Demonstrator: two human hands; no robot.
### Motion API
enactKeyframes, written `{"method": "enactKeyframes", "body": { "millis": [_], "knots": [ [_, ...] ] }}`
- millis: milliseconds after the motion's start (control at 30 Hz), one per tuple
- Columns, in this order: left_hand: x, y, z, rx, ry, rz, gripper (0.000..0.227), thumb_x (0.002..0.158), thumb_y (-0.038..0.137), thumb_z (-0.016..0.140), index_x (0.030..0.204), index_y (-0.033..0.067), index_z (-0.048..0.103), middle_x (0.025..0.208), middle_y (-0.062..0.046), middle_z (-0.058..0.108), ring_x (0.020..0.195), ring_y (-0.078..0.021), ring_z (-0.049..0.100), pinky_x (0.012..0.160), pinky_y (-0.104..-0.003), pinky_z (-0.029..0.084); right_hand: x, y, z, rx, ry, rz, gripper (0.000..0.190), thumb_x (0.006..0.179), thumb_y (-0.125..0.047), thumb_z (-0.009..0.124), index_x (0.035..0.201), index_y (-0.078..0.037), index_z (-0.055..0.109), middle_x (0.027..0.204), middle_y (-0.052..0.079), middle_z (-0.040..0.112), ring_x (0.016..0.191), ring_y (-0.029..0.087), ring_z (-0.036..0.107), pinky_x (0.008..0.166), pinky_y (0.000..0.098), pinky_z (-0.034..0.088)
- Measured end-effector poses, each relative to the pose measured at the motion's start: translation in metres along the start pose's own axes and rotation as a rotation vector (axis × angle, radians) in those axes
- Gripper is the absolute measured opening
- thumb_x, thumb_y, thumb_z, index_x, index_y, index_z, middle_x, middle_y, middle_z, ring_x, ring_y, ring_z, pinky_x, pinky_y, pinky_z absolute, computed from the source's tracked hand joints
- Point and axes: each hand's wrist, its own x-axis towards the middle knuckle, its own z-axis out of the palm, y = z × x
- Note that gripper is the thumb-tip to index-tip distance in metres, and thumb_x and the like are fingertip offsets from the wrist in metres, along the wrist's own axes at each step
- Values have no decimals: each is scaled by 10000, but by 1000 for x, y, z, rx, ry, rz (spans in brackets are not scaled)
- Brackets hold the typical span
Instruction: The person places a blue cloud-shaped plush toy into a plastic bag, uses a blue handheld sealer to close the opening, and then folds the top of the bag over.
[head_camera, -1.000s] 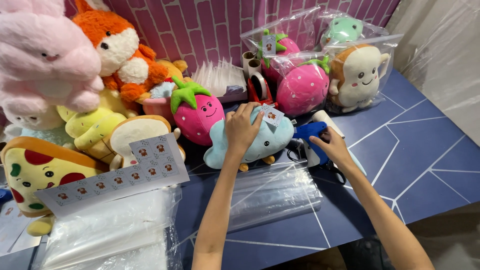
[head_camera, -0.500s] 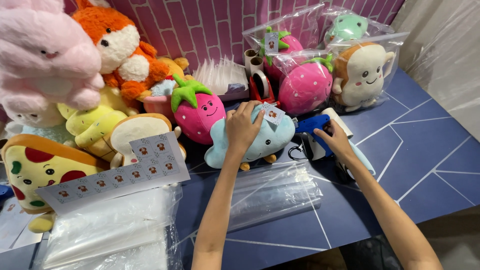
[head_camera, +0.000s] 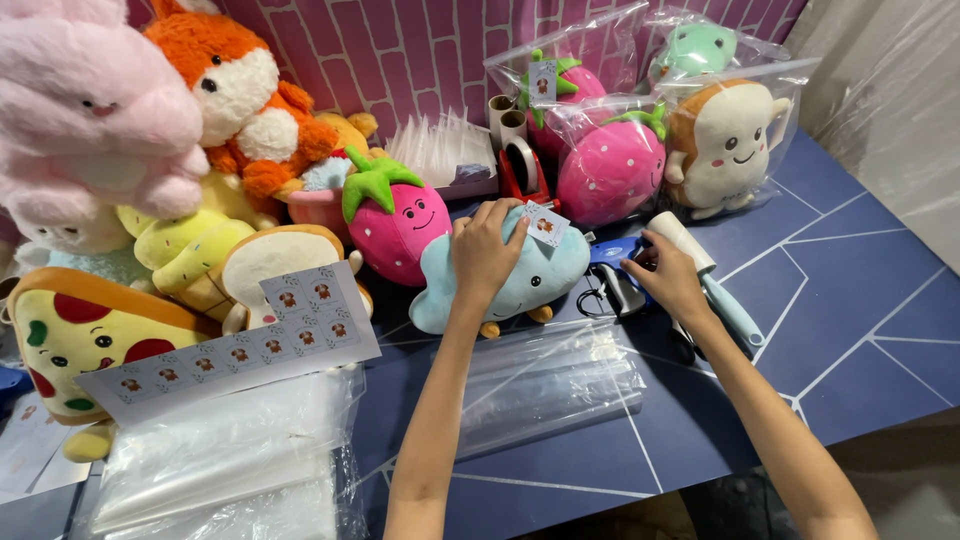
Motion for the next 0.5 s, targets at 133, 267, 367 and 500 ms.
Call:
{"method": "enactKeyframes", "body": {
  "millis": [133,267,367,500],
  "knots": [
    [0,-1,2,6,-4,-1,281,990,461,584,1196,280,643,1079,7,710,1047,-194,718,970,-367,410,5,9,10,-116,3,-69,543,914,-278,768,1393,-56,639,1028,147,758,1010,334,728,854,434,595],
    [-1,6,-6,-44,26,-16,271,965,408,628,1161,230,569,1052,-58,735,1022,-277,732,974,-403,426,2,17,14,-191,55,-165,419,954,-285,738,1325,-94,693,1040,116,725,1010,318,725,822,418,603],
    [-2,6,-8,-87,30,-19,272,957,383,655,1103,200,518,1059,-93,758,1030,-326,738,968,-423,434,-14,2,9,-230,75,-270,429,934,-318,747,1311,-120,692,1101,130,681,1060,347,704,830,443,603],
    [-1,3,-3,-66,32,-1,233,996,424,618,1030,210,534,1117,-64,760,1058,-287,733,950,-406,472,-29,-11,7,-274,54,-329,446,904,-318,758,1294,-118,676,1203,176,616,1099,412,692,842,513,614]
  ]
}}
